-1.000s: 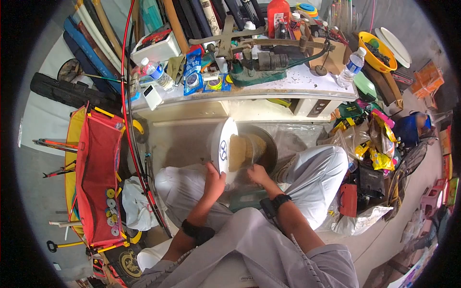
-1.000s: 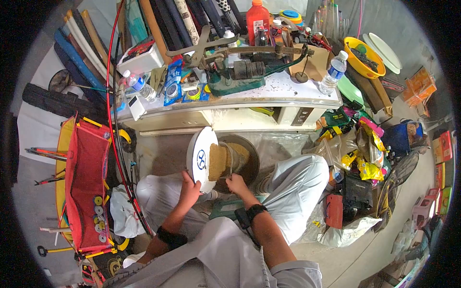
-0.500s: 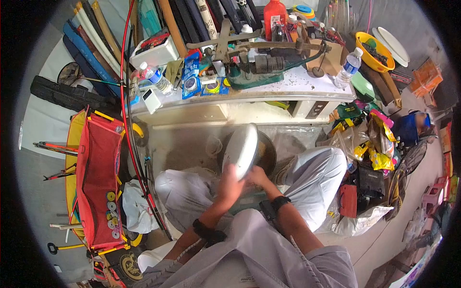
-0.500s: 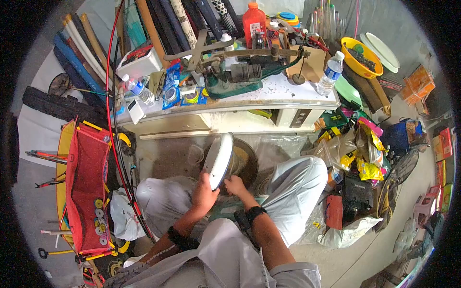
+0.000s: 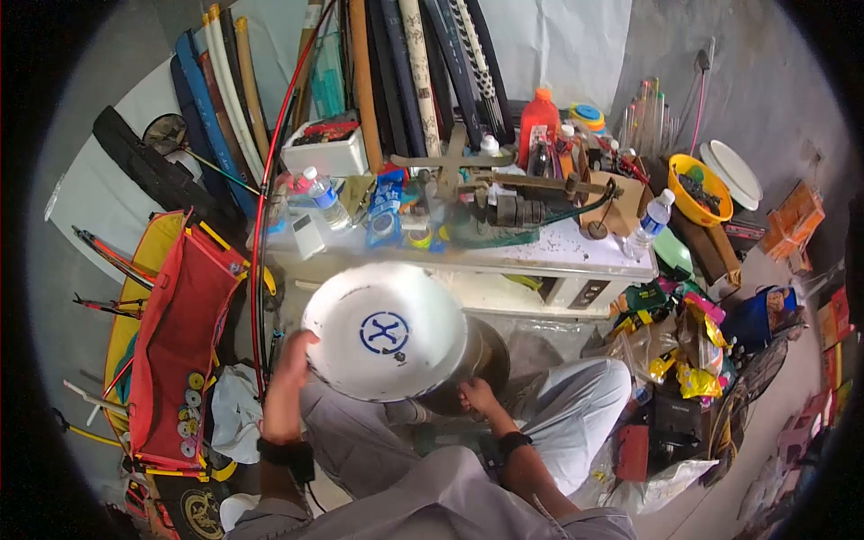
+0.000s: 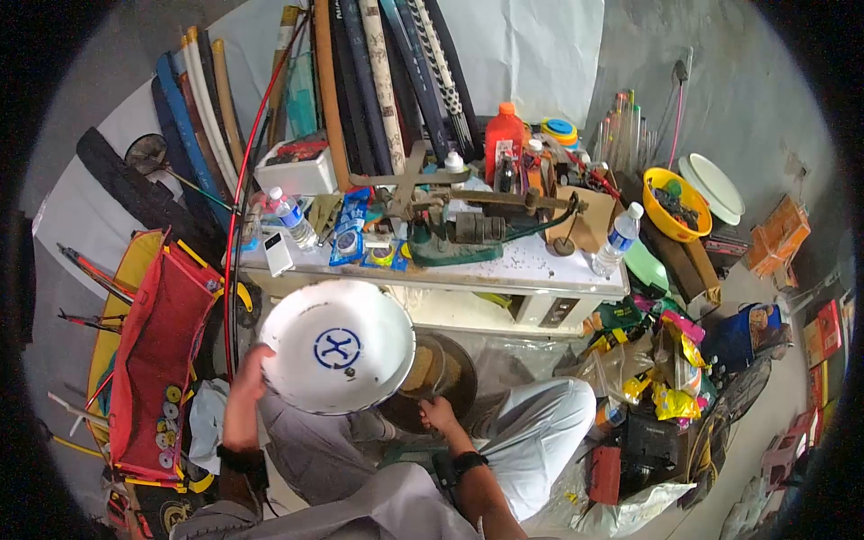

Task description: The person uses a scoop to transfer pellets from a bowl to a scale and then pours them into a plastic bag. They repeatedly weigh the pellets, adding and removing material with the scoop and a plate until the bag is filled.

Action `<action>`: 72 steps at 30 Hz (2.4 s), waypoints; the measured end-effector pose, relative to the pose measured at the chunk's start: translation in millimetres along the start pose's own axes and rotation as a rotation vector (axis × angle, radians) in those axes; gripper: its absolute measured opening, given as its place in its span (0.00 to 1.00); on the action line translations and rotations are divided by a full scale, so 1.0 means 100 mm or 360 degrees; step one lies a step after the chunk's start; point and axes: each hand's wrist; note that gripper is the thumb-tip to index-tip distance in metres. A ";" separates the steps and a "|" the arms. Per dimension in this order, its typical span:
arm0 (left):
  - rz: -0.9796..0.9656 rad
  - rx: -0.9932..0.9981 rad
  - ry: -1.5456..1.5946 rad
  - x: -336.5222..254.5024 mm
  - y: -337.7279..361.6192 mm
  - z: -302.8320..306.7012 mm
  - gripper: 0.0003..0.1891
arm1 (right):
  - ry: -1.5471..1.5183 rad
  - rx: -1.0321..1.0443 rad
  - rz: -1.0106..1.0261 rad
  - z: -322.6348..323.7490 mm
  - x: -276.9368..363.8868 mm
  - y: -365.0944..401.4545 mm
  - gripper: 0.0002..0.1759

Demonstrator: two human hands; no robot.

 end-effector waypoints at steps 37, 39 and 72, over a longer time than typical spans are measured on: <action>0.0054 0.0564 0.0166 -1.11 -2.22 -2.19 0.22 | -0.0115 0.0021 -0.0127 0.01 -0.14 0.09 0.13; 0.0067 0.0647 -0.0033 -1.11 -2.31 -2.16 0.21 | -0.0110 0.0000 -0.0168 0.01 -0.11 0.14 0.14; 0.0003 -0.0341 -0.1611 3.14 -1.85 -0.50 0.09 | 0.0486 -0.0171 -0.0377 -0.07 0.02 -0.10 0.12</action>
Point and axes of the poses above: each hand's wrist, its own y-axis away from the middle knuckle, its own z-axis out of the back of the hand, x = y × z
